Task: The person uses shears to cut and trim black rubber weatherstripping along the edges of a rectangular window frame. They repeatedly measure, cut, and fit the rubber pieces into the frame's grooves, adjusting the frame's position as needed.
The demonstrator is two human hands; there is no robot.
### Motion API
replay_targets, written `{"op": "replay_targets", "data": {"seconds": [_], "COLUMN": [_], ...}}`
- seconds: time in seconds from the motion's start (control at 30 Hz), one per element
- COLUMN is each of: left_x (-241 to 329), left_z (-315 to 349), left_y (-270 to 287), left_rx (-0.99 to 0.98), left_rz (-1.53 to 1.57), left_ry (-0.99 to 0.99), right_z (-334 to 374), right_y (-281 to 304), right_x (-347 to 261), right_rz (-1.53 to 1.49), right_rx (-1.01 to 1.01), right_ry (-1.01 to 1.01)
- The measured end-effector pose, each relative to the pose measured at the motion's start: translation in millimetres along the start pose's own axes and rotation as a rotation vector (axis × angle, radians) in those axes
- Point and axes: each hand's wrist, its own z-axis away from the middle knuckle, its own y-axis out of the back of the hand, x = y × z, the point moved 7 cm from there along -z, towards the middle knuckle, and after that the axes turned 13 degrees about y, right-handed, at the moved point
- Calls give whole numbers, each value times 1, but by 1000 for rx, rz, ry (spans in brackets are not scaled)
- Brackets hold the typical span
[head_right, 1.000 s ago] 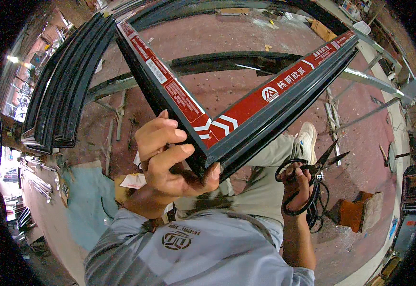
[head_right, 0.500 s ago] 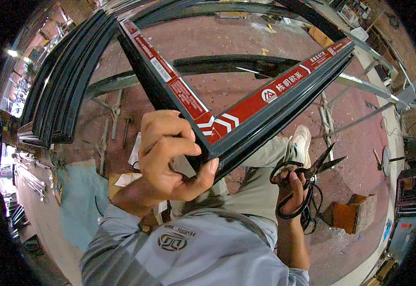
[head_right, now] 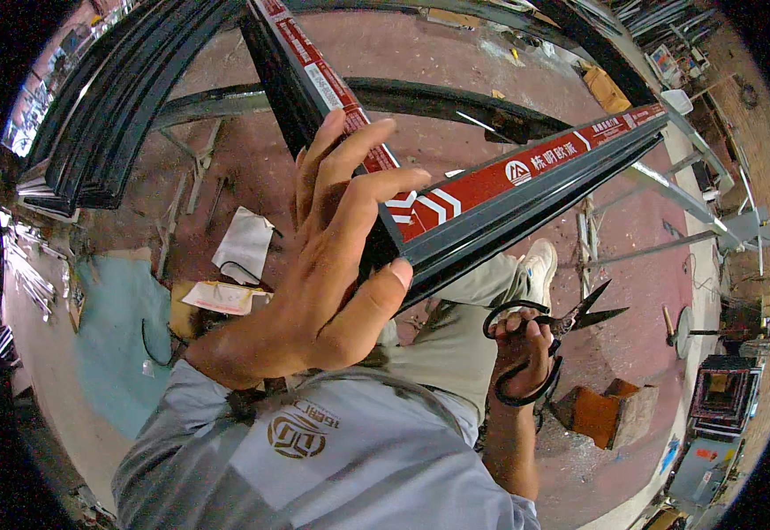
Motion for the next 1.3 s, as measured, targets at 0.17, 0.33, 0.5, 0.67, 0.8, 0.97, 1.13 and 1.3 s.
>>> {"op": "replay_targets", "data": {"seconds": [0.17, 0.33, 0.5, 0.67, 0.8, 0.97, 1.13, 1.3], "left_x": [2, 3, 7, 5, 1, -73, -81, -18], "left_z": [-1, 0, -2, -1, 2, -14, -32, -30], "left_y": [-4, -1, 11, 18, 20, 67, 81, 30], "left_rx": [75, 116, 103, -32, 23, 442, 491, -68], "left_rz": [40, -6, 16, 9, 40, 743, 869, 663], "left_ry": [5, -30, -72, -215, -309, 69, -149, -267], "right_z": [-5, -3, -1, 3, 8, 10, 14, 14], "right_y": [-6, -1, -4, 0, -6, -10, 0, -18], "right_x": [-7, -7, -13, -14, -16, -18, -21, -31], "right_rz": [10, -19, 5, -84, -16, -33, 1, 55], "right_rx": [-13, -8, -22, -75, 1, 5, 47, 18], "right_ry": [-2, 15, 8, 31, 46, 33, 64, 89]}}
